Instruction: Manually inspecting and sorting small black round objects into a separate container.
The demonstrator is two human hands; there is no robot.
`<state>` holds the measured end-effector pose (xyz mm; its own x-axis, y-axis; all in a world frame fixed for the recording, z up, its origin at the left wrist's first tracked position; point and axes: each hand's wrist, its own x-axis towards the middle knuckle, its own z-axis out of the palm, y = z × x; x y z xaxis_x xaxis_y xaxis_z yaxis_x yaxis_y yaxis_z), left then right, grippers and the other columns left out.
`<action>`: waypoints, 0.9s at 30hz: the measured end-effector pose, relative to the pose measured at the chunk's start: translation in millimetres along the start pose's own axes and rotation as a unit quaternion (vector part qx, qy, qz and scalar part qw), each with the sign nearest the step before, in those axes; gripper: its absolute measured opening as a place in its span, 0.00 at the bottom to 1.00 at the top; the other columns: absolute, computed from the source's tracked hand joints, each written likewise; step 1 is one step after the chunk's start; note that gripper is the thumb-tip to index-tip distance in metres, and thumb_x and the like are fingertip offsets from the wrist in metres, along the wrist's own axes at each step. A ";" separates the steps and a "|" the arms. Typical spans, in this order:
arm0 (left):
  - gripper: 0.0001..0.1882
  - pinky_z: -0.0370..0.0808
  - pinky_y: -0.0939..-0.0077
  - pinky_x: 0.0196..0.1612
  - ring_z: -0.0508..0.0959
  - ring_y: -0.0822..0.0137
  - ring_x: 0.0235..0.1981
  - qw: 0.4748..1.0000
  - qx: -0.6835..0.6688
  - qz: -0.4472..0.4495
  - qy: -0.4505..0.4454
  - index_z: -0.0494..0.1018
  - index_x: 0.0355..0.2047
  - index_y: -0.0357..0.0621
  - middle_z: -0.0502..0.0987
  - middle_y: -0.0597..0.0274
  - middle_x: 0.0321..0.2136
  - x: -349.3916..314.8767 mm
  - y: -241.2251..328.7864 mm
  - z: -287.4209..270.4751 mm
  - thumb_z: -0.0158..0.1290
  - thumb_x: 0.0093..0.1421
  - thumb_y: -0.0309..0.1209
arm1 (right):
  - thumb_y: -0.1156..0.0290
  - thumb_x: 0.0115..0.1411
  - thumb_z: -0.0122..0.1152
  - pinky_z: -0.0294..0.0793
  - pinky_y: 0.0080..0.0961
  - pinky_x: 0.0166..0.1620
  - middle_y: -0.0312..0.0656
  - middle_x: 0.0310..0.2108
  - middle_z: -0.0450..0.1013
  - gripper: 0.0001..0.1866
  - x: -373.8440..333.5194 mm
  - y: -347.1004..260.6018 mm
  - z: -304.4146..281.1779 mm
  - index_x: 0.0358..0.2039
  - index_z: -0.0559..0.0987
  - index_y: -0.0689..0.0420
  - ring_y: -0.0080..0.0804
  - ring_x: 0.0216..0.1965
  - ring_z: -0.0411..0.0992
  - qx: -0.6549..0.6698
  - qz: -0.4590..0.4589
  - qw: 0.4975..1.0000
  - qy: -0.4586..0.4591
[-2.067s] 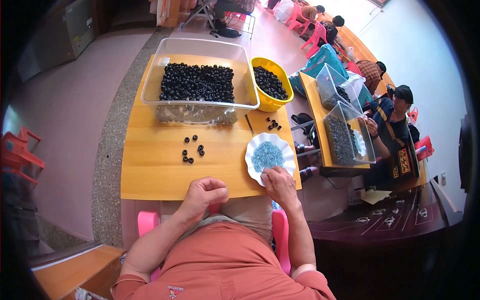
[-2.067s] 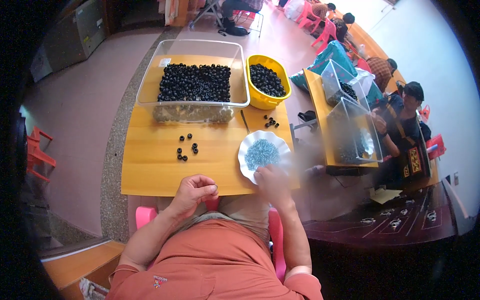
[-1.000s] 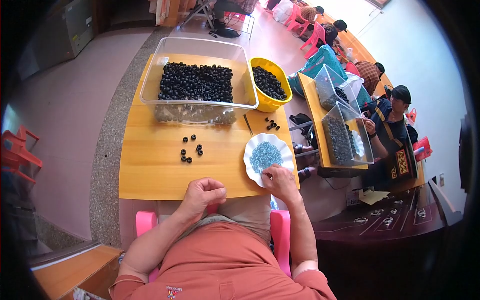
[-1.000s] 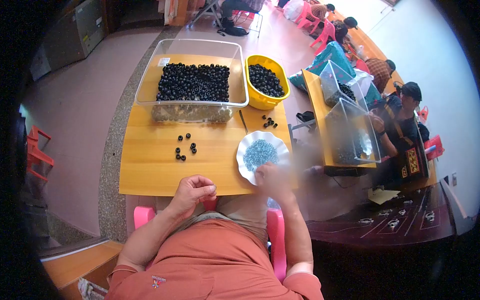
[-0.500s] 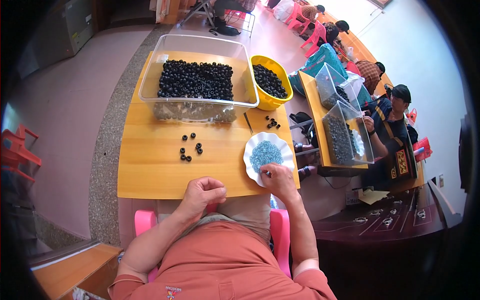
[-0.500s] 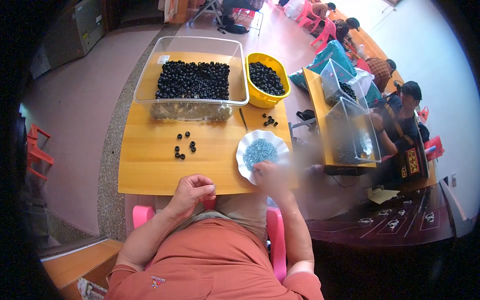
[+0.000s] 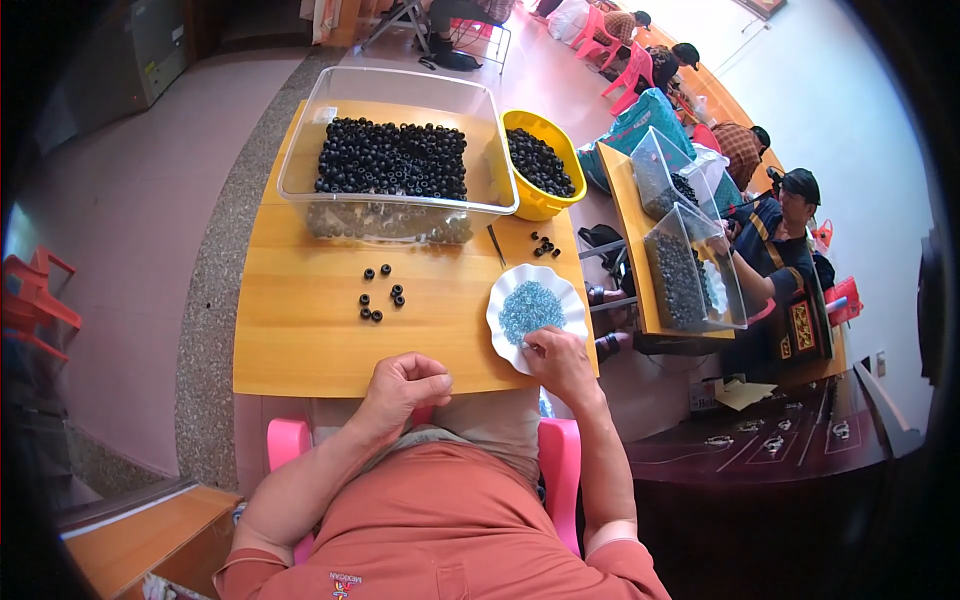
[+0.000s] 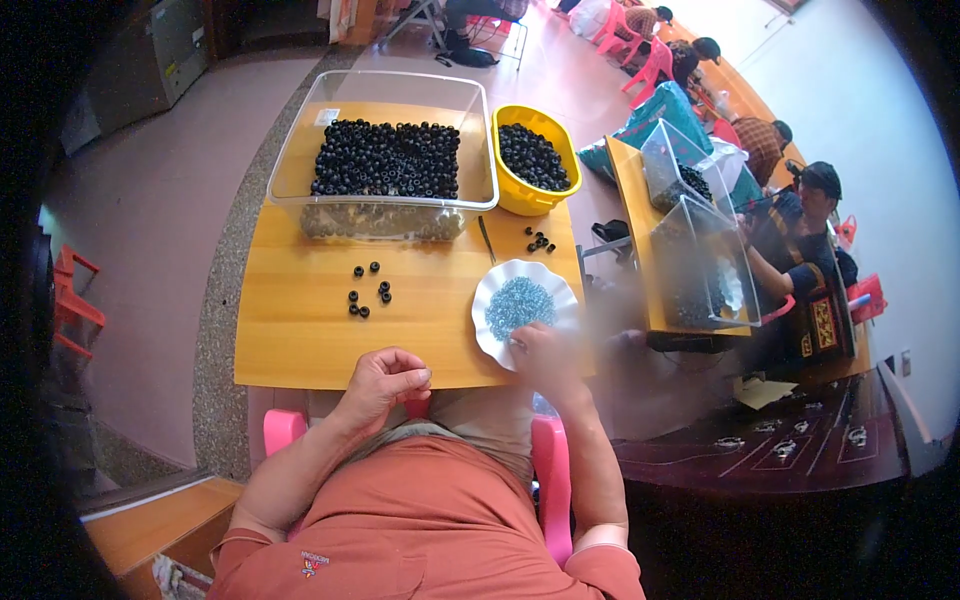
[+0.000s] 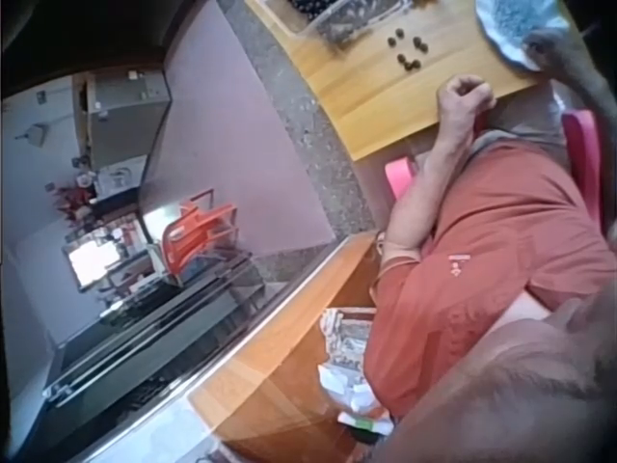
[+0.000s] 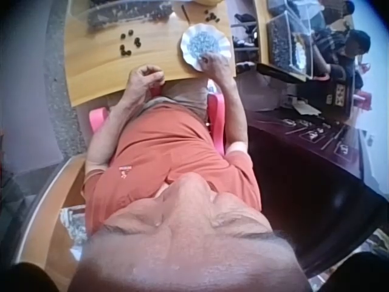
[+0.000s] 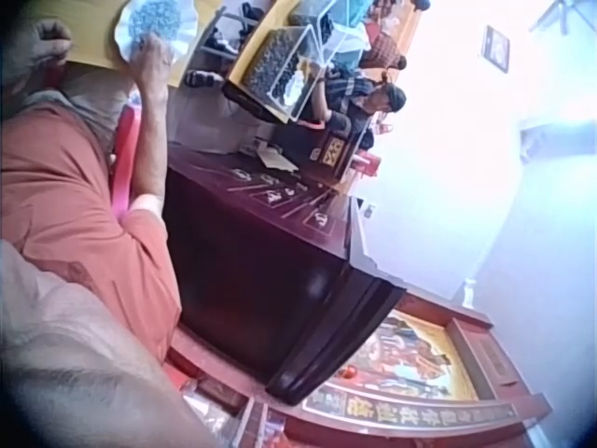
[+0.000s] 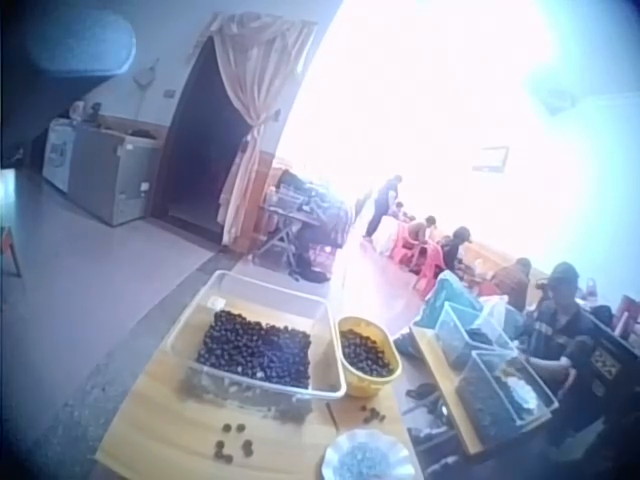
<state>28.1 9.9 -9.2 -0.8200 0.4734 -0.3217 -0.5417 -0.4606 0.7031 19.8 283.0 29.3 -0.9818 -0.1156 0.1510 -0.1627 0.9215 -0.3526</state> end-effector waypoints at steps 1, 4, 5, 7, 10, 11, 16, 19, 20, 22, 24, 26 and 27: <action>0.04 0.80 0.77 0.35 0.79 0.73 0.29 1.000 0.004 -0.001 0.003 0.75 0.33 0.38 0.79 0.61 0.28 -0.1 0.1 0.0 0.59 0.58 0.22 | 0.74 0.52 0.62 0.75 0.36 0.38 0.48 0.29 0.77 0.05 0.4 -1.0 -0.9 0.29 0.82 0.59 0.47 0.32 0.77 -0.005 0.000 1.000 -0.002; 0.04 0.80 0.77 0.34 0.78 0.73 0.28 1.000 -0.002 0.001 0.000 0.75 0.33 0.38 0.79 0.62 0.28 0.9 -1.2 -0.8 0.59 0.58 0.22 | 0.74 0.52 0.61 0.75 0.36 0.38 0.48 0.29 0.77 0.05 2.1 0.6 -0.7 0.29 0.82 0.59 0.48 0.32 0.76 -0.002 0.006 1.000 -0.016; 0.04 0.80 0.77 0.34 0.78 0.73 0.28 1.000 -0.002 0.002 0.000 0.75 0.33 0.38 0.79 0.62 0.28 0.7 -1.2 -0.5 0.59 0.58 0.22 | 0.74 0.52 0.61 0.75 0.36 0.38 0.48 0.29 0.77 0.05 2.3 0.0 -1.3 0.29 0.82 0.59 0.48 0.32 0.76 -0.002 0.006 1.000 -0.016; 0.04 0.80 0.78 0.34 0.78 0.73 0.28 1.000 -0.001 0.003 0.004 0.75 0.33 0.38 0.78 0.61 0.27 0.5 -1.2 -0.1 0.59 0.58 0.22 | 0.74 0.52 0.61 0.75 0.37 0.39 0.49 0.29 0.77 0.05 2.7 -1.5 -2.3 0.29 0.82 0.59 0.48 0.32 0.76 0.001 -0.005 1.000 -0.015; 0.04 0.80 0.78 0.34 0.78 0.73 0.28 1.000 -0.007 0.006 -0.003 0.75 0.33 0.37 0.78 0.61 0.27 1.0 -2.0 -0.8 0.59 0.58 0.22 | 0.75 0.51 0.61 0.75 0.37 0.38 0.48 0.28 0.77 0.04 2.3 1.2 -0.1 0.28 0.82 0.60 0.48 0.32 0.76 0.015 -0.007 1.000 -0.011; 0.04 0.80 0.78 0.34 0.78 0.73 0.28 1.000 -0.007 0.006 -0.003 0.75 0.33 0.37 0.78 0.61 0.27 0.5 -1.7 -0.2 0.59 0.58 0.22 | 0.75 0.51 0.61 0.75 0.37 0.38 0.48 0.28 0.77 0.04 2.2 1.6 0.4 0.28 0.82 0.60 0.48 0.32 0.76 0.015 -0.008 1.000 -0.012; 0.04 0.80 0.78 0.33 0.78 0.73 0.27 1.000 -0.007 0.006 -0.004 0.74 0.33 0.37 0.78 0.61 0.27 0.9 -1.2 -0.1 0.59 0.58 0.22 | 0.75 0.49 0.61 0.75 0.35 0.37 0.47 0.27 0.77 0.03 4.1 0.5 1.4 0.25 0.80 0.60 0.47 0.31 0.77 0.013 -0.008 1.000 -0.001; 0.04 0.80 0.78 0.34 0.78 0.73 0.27 1.000 -0.002 0.009 -0.003 0.74 0.33 0.37 0.78 0.60 0.27 1.1 -2.1 -0.5 0.59 0.58 0.22 | 0.77 0.48 0.61 0.75 0.34 0.35 0.47 0.26 0.76 0.03 4.5 1.8 1.2 0.25 0.80 0.61 0.45 0.29 0.77 0.024 -0.010 1.000 0.009; 0.04 0.80 0.78 0.34 0.78 0.73 0.27 1.000 -0.002 0.009 -0.003 0.74 0.33 0.37 0.78 0.60 0.27 1.0 -2.3 -1.0 0.59 0.58 0.22 | 0.77 0.48 0.61 0.75 0.34 0.35 0.47 0.26 0.76 0.03 4.1 2.1 1.2 0.25 0.80 0.61 0.45 0.29 0.77 0.024 -0.010 1.000 0.009; 0.04 0.80 0.78 0.34 0.79 0.73 0.28 1.000 -0.001 0.004 -0.007 0.74 0.33 0.37 0.78 0.60 0.27 0.9 -2.3 -2.0 0.58 0.58 0.22 | 0.79 0.46 0.61 0.75 0.31 0.33 0.47 0.24 0.76 0.03 2.4 2.8 0.7 0.25 0.80 0.61 0.42 0.28 0.77 0.040 0.011 0.999 0.008; 0.04 0.80 0.78 0.35 0.79 0.72 0.28 1.000 0.000 0.002 0.000 0.74 0.33 0.37 0.78 0.60 0.28 -0.3 -1.1 -0.4 0.58 0.58 0.22 | 0.80 0.46 0.61 0.76 0.28 0.33 0.46 0.25 0.76 0.04 1.2 1.0 -4.4 0.25 0.79 0.62 0.38 0.28 0.77 0.025 0.007 1.000 0.011; 0.04 0.80 0.78 0.35 0.79 0.72 0.29 1.000 0.001 0.000 0.011 0.74 0.33 0.37 0.78 0.60 0.28 -1.0 -0.1 -0.1 0.58 0.58 0.22 | 0.81 0.46 0.62 0.76 0.26 0.34 0.45 0.25 0.76 0.04 0.2 -2.2 -7.4 0.26 0.79 0.62 0.35 0.28 0.77 0.011 0.001 1.000 0.013; 0.05 0.81 0.78 0.36 0.79 0.73 0.29 1.000 0.003 -0.002 0.004 0.74 0.34 0.37 0.78 0.61 0.29 -1.5 -0.1 -0.3 0.59 0.58 0.22 | 0.82 0.48 0.62 0.76 0.23 0.35 0.43 0.27 0.77 0.05 -2.3 -3.9 -8.0 0.27 0.79 0.62 0.30 0.29 0.77 0.085 0.003 0.996 0.017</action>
<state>29.4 9.0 -9.0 -0.8193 0.4694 -0.3293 -0.5440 -0.4549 0.7051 23.5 282.5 37.7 -0.9795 -0.0947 0.1777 -0.1733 0.8455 -0.5051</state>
